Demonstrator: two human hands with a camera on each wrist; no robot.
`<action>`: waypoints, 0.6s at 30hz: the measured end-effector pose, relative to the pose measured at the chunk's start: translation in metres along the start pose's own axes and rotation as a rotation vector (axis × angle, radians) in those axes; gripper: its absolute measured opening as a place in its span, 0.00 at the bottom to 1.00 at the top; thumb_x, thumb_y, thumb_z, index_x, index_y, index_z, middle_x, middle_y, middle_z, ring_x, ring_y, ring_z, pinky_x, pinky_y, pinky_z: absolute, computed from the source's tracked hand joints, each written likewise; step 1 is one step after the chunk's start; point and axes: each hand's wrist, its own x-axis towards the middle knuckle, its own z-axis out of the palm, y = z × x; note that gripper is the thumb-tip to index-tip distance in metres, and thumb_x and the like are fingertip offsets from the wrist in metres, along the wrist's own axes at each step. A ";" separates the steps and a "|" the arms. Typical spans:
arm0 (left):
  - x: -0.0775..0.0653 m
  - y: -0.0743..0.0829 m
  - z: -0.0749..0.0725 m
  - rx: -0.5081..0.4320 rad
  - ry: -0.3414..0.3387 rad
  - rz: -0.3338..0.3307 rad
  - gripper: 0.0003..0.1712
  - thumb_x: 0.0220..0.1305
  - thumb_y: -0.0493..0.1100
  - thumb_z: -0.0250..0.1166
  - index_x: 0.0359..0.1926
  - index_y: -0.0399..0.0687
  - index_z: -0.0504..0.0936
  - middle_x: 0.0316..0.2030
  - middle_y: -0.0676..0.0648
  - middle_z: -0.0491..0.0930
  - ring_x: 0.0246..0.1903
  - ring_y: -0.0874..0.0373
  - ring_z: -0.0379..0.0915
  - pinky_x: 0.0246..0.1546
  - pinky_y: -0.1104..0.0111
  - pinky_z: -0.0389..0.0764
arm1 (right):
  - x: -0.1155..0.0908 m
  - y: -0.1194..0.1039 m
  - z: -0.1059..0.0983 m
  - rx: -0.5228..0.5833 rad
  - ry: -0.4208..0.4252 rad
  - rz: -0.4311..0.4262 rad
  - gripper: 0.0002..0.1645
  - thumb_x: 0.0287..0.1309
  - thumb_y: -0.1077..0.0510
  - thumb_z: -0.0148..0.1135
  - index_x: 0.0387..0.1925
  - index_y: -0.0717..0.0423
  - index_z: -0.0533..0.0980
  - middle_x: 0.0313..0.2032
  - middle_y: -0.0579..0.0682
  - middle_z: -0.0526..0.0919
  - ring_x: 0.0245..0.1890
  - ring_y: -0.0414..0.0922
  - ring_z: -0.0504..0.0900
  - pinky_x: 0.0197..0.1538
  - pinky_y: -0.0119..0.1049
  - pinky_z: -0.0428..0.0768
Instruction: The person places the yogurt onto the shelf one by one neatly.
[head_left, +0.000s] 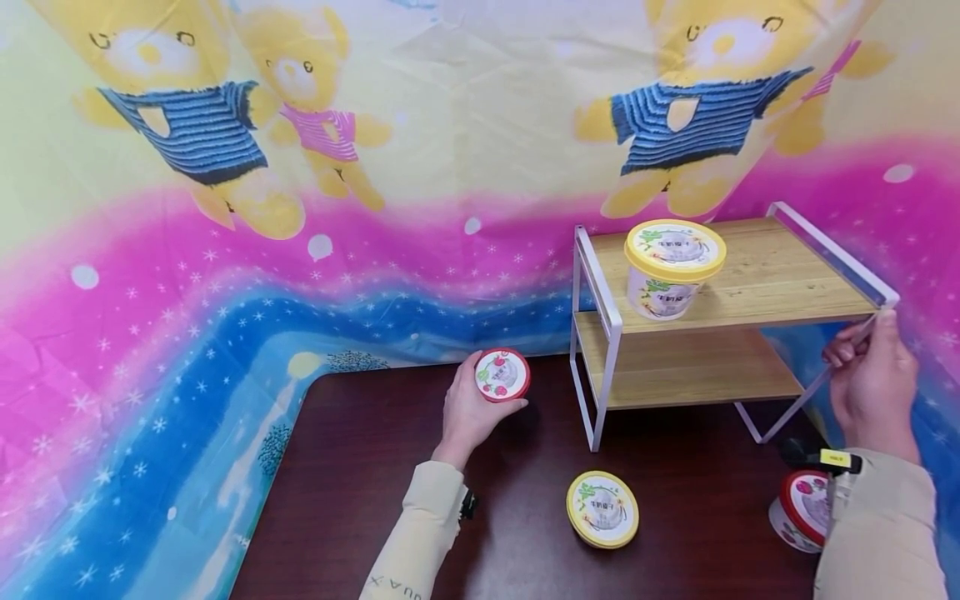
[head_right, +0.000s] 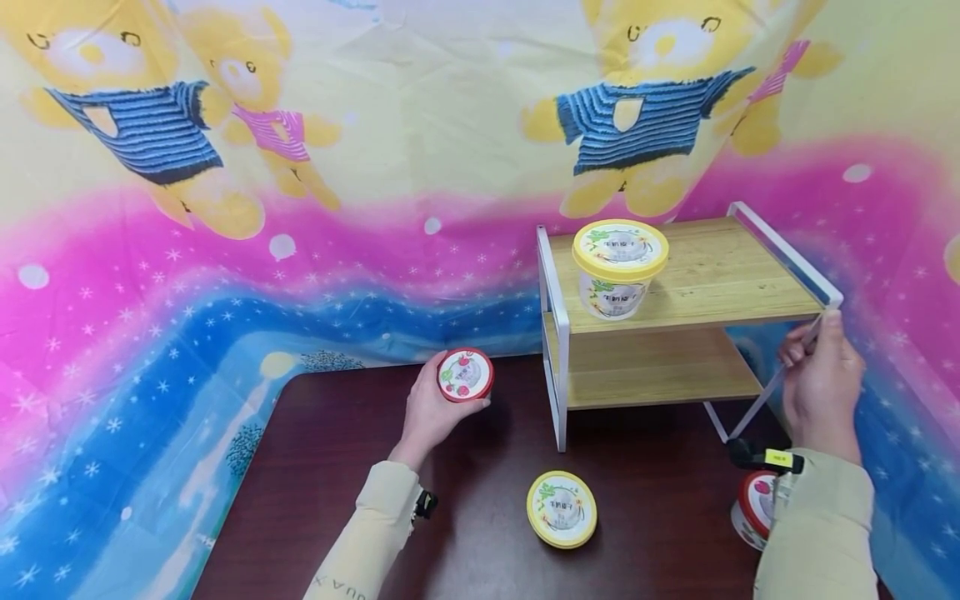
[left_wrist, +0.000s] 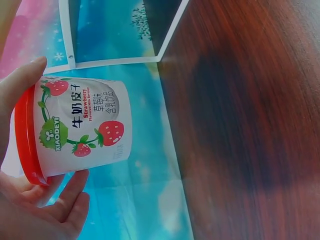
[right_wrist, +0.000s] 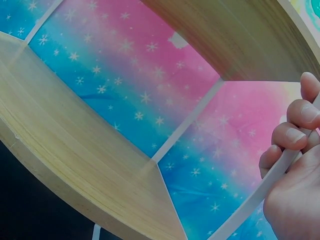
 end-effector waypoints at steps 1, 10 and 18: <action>0.000 0.001 0.000 -0.001 0.001 0.002 0.63 0.40 0.65 0.84 0.74 0.52 0.62 0.60 0.49 0.74 0.56 0.52 0.71 0.53 0.51 0.79 | 0.000 0.000 0.000 -0.004 -0.001 0.000 0.29 0.73 0.46 0.55 0.29 0.71 0.71 0.24 0.52 0.65 0.24 0.45 0.56 0.28 0.33 0.57; -0.002 0.012 0.000 -0.025 -0.007 0.030 0.61 0.42 0.63 0.84 0.73 0.52 0.63 0.59 0.50 0.74 0.56 0.54 0.71 0.51 0.54 0.81 | 0.000 -0.001 0.001 0.005 0.000 -0.004 0.29 0.72 0.47 0.56 0.29 0.71 0.70 0.23 0.52 0.63 0.24 0.45 0.56 0.28 0.33 0.57; -0.005 0.020 -0.001 -0.039 -0.024 0.027 0.62 0.43 0.63 0.83 0.74 0.53 0.62 0.60 0.50 0.74 0.56 0.54 0.71 0.51 0.54 0.82 | -0.001 0.000 0.000 0.012 0.011 0.004 0.29 0.72 0.46 0.57 0.29 0.71 0.71 0.23 0.52 0.66 0.23 0.45 0.57 0.27 0.33 0.58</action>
